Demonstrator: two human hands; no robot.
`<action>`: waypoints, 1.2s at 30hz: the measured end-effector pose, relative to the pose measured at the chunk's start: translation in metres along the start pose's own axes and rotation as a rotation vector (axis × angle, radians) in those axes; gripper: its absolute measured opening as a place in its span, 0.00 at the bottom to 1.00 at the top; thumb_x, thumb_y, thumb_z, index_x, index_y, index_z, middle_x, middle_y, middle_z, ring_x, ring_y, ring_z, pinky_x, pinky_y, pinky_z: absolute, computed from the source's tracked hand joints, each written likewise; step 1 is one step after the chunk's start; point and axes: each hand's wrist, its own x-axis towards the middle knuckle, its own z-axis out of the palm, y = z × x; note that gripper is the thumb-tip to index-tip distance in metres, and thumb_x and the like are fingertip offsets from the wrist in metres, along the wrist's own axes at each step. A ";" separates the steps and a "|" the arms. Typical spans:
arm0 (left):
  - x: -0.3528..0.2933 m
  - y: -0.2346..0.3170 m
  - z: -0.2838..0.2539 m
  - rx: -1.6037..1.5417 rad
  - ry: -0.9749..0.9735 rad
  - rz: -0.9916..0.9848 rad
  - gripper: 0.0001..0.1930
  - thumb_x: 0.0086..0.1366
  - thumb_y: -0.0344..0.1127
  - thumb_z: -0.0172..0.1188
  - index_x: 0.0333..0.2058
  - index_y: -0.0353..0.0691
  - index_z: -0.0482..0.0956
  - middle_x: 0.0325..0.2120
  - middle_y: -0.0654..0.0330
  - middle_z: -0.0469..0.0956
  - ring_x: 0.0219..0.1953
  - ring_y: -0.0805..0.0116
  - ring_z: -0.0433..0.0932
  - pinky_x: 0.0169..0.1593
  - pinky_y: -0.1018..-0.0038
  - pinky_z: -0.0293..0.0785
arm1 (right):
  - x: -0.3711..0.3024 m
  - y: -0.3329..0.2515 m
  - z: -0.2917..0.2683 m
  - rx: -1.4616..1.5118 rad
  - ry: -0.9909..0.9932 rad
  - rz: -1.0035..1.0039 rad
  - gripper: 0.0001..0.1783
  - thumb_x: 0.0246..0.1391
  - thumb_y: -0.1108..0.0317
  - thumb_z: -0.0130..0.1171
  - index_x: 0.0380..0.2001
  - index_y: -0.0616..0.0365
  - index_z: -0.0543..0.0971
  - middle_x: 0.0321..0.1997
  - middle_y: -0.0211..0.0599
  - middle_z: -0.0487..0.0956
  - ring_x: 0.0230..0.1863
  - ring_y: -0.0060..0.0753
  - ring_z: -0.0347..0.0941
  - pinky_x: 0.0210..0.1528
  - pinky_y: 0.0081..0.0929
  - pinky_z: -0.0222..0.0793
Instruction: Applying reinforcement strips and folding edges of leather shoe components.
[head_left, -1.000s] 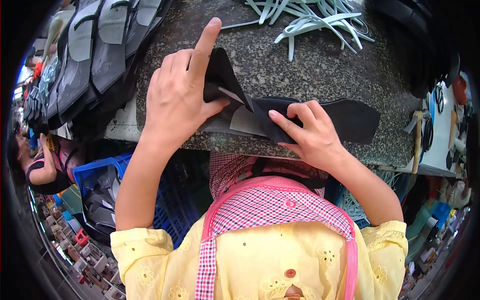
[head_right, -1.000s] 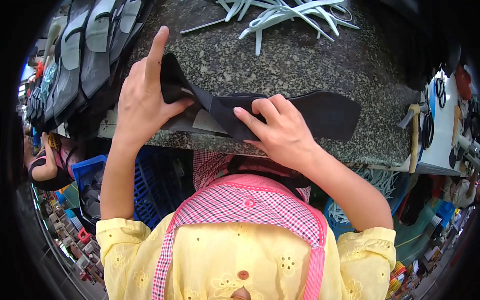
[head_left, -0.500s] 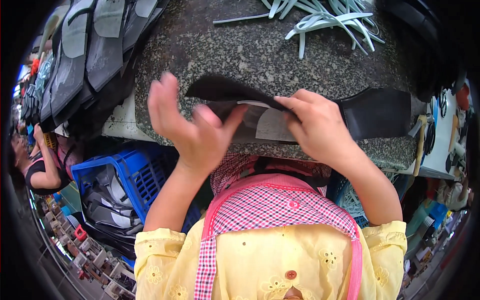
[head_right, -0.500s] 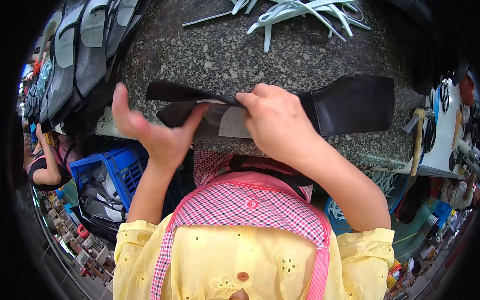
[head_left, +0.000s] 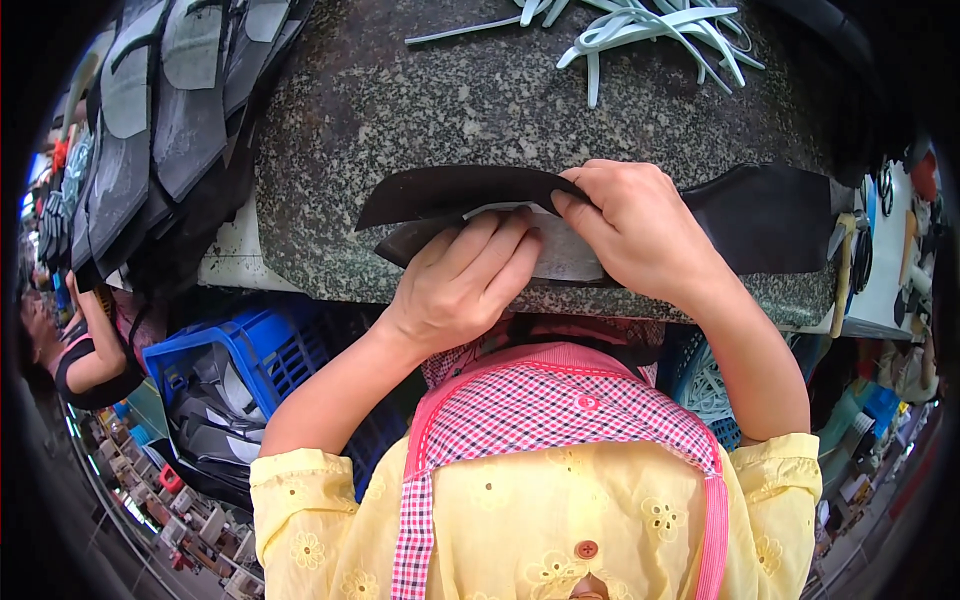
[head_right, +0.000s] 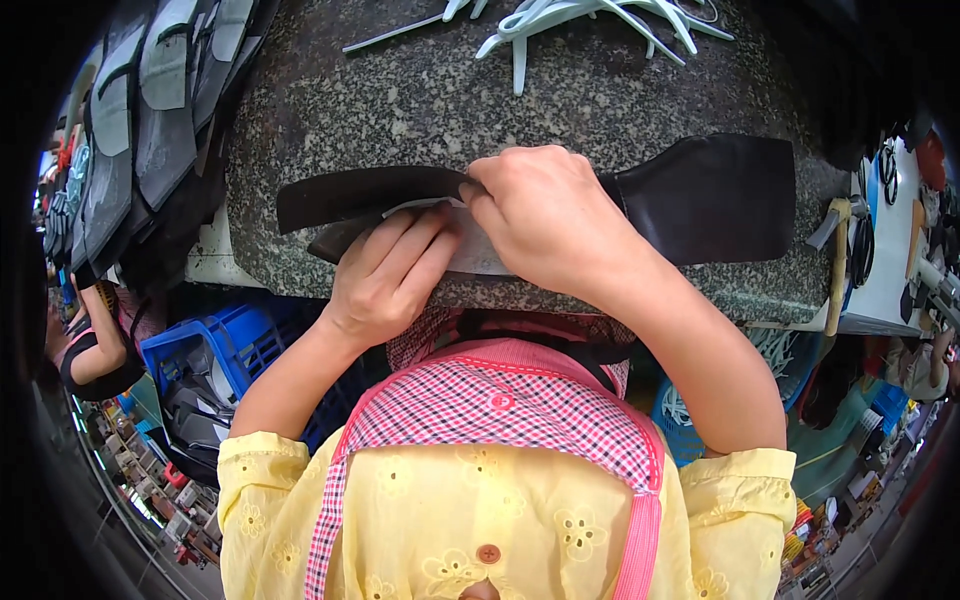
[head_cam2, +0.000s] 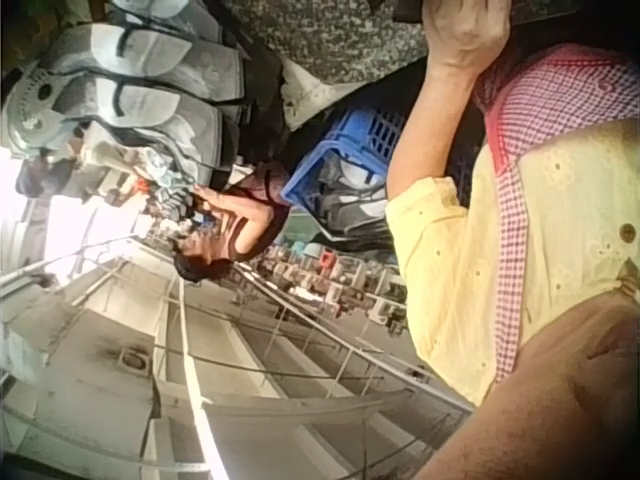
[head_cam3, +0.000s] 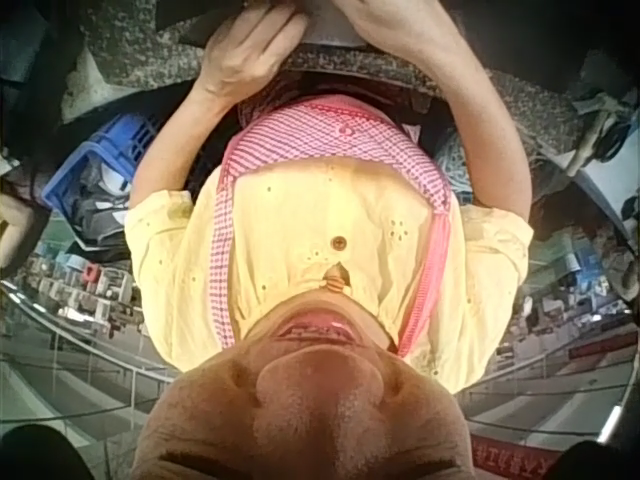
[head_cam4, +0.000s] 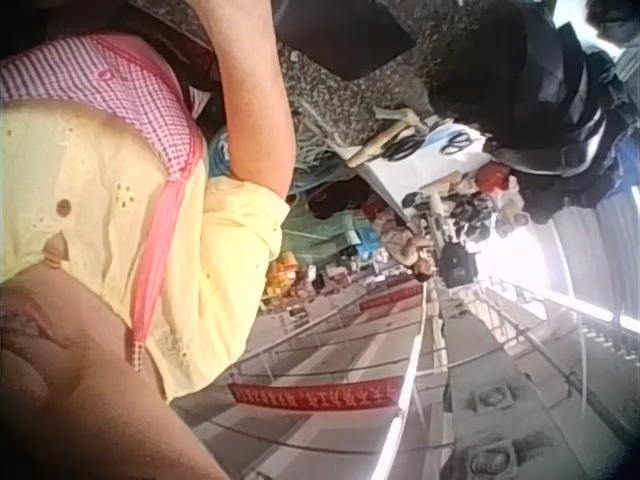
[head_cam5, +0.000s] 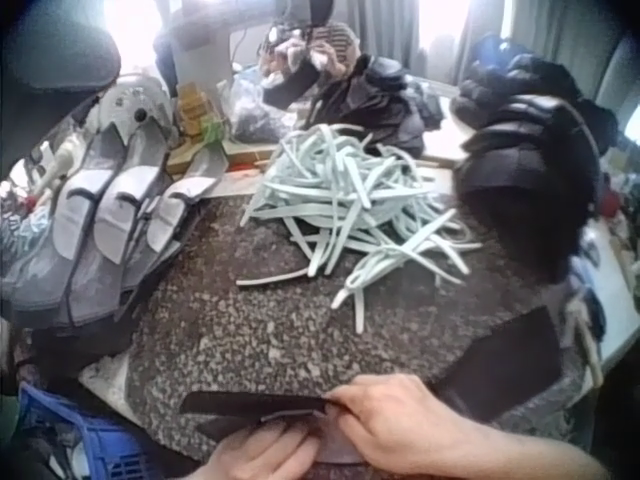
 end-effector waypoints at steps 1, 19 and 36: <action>0.000 0.000 0.000 0.009 -0.002 0.012 0.16 0.52 0.33 0.54 0.40 0.36 0.77 0.43 0.55 0.77 0.42 0.63 0.75 0.39 0.73 0.73 | 0.001 -0.001 -0.002 0.000 -0.001 0.001 0.11 0.53 0.68 0.54 0.32 0.66 0.78 0.27 0.50 0.75 0.33 0.55 0.73 0.35 0.41 0.67; -0.002 0.002 0.002 -0.129 -0.056 -0.170 0.16 0.47 0.27 0.60 0.38 0.41 0.81 0.38 0.59 0.79 0.42 0.60 0.76 0.46 0.68 0.72 | -0.011 0.004 0.003 -0.017 -0.011 -0.039 0.13 0.49 0.69 0.56 0.38 0.59 0.81 0.28 0.41 0.76 0.33 0.46 0.74 0.38 0.39 0.70; 0.022 -0.058 -0.040 -0.067 0.088 -0.335 0.43 0.39 0.28 0.72 0.58 0.39 0.65 0.41 0.56 0.76 0.38 0.57 0.74 0.41 0.66 0.70 | -0.023 0.010 0.023 -0.412 0.089 -0.438 0.21 0.39 0.71 0.59 0.42 0.63 0.79 0.30 0.29 0.68 0.33 0.29 0.65 0.31 0.24 0.67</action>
